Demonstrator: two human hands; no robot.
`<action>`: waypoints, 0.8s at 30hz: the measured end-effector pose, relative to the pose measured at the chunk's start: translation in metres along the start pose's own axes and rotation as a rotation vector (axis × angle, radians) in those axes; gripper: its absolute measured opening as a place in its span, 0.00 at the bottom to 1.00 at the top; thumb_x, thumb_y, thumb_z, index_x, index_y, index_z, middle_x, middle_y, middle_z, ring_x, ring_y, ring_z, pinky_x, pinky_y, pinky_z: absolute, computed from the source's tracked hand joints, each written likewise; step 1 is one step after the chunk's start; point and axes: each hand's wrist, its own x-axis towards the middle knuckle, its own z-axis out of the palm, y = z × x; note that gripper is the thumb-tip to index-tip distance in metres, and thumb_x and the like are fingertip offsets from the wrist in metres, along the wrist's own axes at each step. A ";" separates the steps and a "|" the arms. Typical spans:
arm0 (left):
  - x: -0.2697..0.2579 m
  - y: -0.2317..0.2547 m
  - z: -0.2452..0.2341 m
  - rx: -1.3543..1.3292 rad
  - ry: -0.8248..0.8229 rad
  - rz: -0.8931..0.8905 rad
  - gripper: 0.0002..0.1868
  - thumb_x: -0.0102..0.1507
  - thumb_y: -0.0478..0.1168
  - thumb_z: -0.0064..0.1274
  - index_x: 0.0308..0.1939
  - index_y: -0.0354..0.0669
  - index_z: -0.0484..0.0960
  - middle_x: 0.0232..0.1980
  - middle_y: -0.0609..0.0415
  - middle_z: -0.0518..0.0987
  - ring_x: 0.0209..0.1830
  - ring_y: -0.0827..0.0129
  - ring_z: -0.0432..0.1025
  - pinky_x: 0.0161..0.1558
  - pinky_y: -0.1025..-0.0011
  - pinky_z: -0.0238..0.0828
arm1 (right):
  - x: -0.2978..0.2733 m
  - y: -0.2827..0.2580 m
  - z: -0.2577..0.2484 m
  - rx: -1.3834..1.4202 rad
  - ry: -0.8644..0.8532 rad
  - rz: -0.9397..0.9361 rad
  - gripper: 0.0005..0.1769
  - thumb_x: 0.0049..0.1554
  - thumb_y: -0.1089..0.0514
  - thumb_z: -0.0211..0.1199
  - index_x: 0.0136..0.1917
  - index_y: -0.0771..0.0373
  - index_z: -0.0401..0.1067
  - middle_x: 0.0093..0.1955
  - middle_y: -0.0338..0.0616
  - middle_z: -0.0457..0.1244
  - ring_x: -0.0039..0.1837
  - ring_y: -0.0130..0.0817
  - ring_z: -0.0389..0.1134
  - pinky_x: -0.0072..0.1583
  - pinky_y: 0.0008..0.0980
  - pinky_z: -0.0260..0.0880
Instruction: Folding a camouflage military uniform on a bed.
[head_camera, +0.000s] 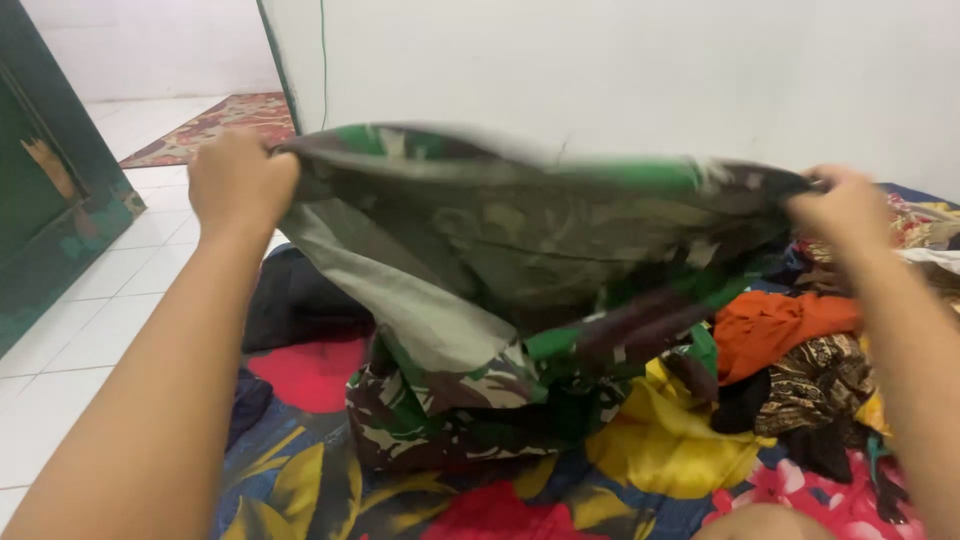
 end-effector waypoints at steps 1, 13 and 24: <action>0.001 -0.015 0.017 -0.002 -0.003 0.003 0.14 0.55 0.38 0.55 0.43 0.40 0.87 0.43 0.35 0.82 0.45 0.41 0.77 0.46 0.52 0.73 | 0.003 0.000 -0.016 -0.001 0.002 0.004 0.21 0.55 0.59 0.65 0.62 0.59 0.79 0.50 0.51 0.71 0.50 0.47 0.72 0.52 0.45 0.73; -0.055 -0.014 0.046 -0.185 -1.134 -0.236 0.35 0.55 0.59 0.61 0.59 0.41 0.83 0.59 0.47 0.81 0.54 0.59 0.76 0.54 0.59 0.74 | -0.068 0.043 0.026 0.311 -0.577 0.570 0.09 0.63 0.56 0.52 0.48 0.64 0.66 0.44 0.50 0.65 0.40 0.45 0.69 0.45 0.50 0.77; 0.002 -0.147 0.207 -0.478 -0.538 -0.548 0.25 0.58 0.49 0.42 0.53 0.38 0.71 0.57 0.41 0.74 0.58 0.50 0.69 0.54 0.54 0.65 | 0.078 -0.039 0.182 0.040 -0.960 0.410 0.13 0.54 0.50 0.67 0.45 0.60 0.77 0.38 0.42 0.68 0.34 0.34 0.65 0.38 0.36 0.67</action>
